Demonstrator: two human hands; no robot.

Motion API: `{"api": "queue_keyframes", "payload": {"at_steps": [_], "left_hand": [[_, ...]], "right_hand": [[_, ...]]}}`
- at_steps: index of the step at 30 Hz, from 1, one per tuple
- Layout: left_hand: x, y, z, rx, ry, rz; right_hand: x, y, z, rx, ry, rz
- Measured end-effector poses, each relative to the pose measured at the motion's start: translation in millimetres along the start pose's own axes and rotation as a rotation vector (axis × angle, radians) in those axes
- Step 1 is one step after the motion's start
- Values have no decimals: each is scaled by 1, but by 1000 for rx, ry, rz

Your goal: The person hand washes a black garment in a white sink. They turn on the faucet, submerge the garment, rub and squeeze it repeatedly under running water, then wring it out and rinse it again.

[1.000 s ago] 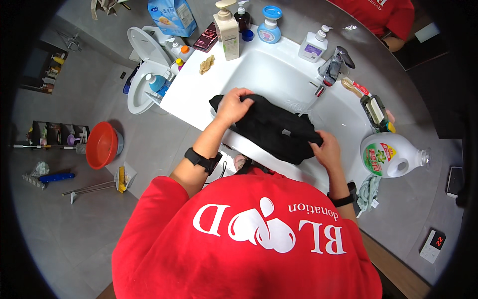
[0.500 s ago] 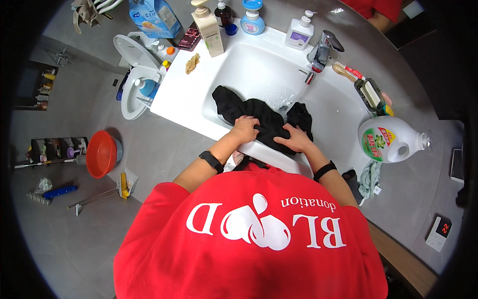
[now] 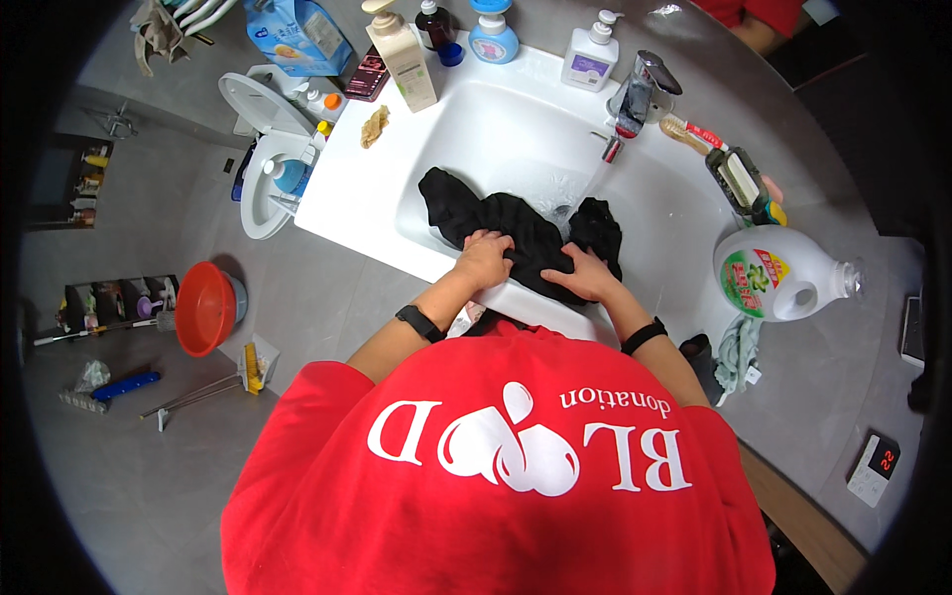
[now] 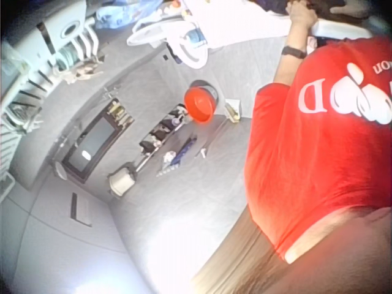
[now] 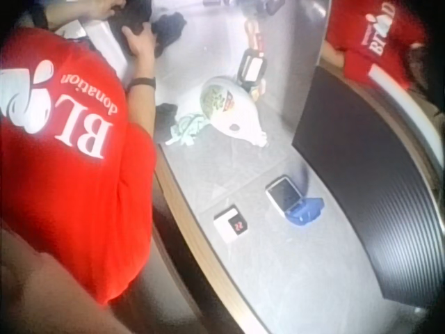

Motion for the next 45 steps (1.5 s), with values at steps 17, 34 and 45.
{"api": "queue_keyframes", "payload": {"at_steps": [17,34,45], "left_hand": [[-1,-2,2,-39,-79,-118],[0,1,-1,-60,-86,-89],[1,-1,-1,-32,-29,-63]], "right_hand": [[-9,-11,-10,-65,-23,-16],[-6,-13,-10,-68,-44,-9],[-3,-12,-10,-77,-40,-44]]}}
Point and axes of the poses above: each hand's wrist, its own x-axis away from the middle knuckle, its own y-axis out of the back of the hand, z = x × y, the point moved 4 cm from there along -x, towards the middle knuckle, and after that the axes turned 2 degrees about -y, right-handed, at the moved point
